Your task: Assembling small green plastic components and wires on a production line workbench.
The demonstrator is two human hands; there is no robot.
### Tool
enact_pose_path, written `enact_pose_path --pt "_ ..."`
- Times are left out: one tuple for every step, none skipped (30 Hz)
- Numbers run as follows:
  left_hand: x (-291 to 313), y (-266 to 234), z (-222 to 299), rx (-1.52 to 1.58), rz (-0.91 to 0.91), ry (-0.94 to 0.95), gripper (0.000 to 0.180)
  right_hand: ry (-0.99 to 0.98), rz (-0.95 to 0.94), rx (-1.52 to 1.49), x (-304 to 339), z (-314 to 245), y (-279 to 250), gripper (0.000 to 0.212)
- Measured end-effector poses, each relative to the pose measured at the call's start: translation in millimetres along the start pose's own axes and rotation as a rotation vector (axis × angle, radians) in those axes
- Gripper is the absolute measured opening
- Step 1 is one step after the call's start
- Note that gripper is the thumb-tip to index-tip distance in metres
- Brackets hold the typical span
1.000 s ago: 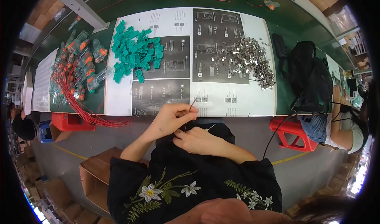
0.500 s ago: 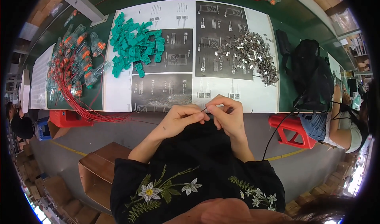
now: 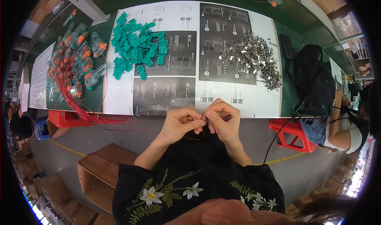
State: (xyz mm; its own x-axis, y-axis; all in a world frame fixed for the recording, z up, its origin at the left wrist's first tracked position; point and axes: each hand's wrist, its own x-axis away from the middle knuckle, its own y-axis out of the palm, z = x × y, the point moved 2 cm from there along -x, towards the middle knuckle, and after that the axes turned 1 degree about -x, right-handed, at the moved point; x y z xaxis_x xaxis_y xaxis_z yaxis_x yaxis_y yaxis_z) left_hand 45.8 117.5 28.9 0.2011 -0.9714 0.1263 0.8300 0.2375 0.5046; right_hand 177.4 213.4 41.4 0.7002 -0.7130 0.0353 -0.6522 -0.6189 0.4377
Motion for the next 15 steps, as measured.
enact_pose_path --pt "0 -1 -2 0.001 0.006 0.001 0.007 0.033 0.020 -0.069 2 3 2 0.007" --pt "1 -3 -4 0.016 0.013 0.005 0.007 0.066 0.039 -0.138 3 5 3 0.008" --pt "3 -5 -5 0.031 0.021 0.009 0.007 0.072 0.032 -0.140 2 5 3 0.008" --pt "5 -7 -5 0.045 0.030 0.015 0.008 0.128 0.011 -0.030 2 3 1 0.009" --pt "6 -11 -6 0.040 0.036 0.017 0.008 0.180 -0.008 0.078 1 1 -3 0.010" --pt "9 -17 -7 -0.009 0.044 0.018 0.009 0.230 -0.027 0.186 0 0 -4 0.011" --pt "13 -22 -6 -0.055 0.055 0.019 0.010 0.232 -0.035 0.184 -5 -3 -2 0.011" --pt "16 -28 -6 -0.101 0.065 0.020 0.012 0.184 -0.055 0.308 -14 -11 3 0.010" --pt "19 -34 -6 -0.103 0.071 0.023 0.012 0.134 -0.074 0.431 -24 -18 8 0.009" --pt "24 -38 -6 -0.107 0.094 0.000 0.014 0.084 -0.090 0.553 -32 -25 13 0.009" --pt "28 -42 -7 -0.111 0.115 -0.024 0.016 0.086 -0.093 0.551 -41 -27 20 0.009" --pt "31 -44 -5 -0.113 0.136 -0.045 0.019 -0.057 -0.179 0.703 -55 -30 32 0.009" --pt "32 -45 -4 -0.113 0.136 -0.041 0.019 -0.207 -0.264 0.854 -68 -30 44 0.009" --pt "33 -43 -4 -0.102 0.128 -0.036 0.020 -0.210 -0.267 0.856 -81 -22 51 0.009" --pt "34 -41 -3 -0.096 0.125 -0.032 0.022 -0.270 -0.253 0.969 -95 -10 59 0.009"
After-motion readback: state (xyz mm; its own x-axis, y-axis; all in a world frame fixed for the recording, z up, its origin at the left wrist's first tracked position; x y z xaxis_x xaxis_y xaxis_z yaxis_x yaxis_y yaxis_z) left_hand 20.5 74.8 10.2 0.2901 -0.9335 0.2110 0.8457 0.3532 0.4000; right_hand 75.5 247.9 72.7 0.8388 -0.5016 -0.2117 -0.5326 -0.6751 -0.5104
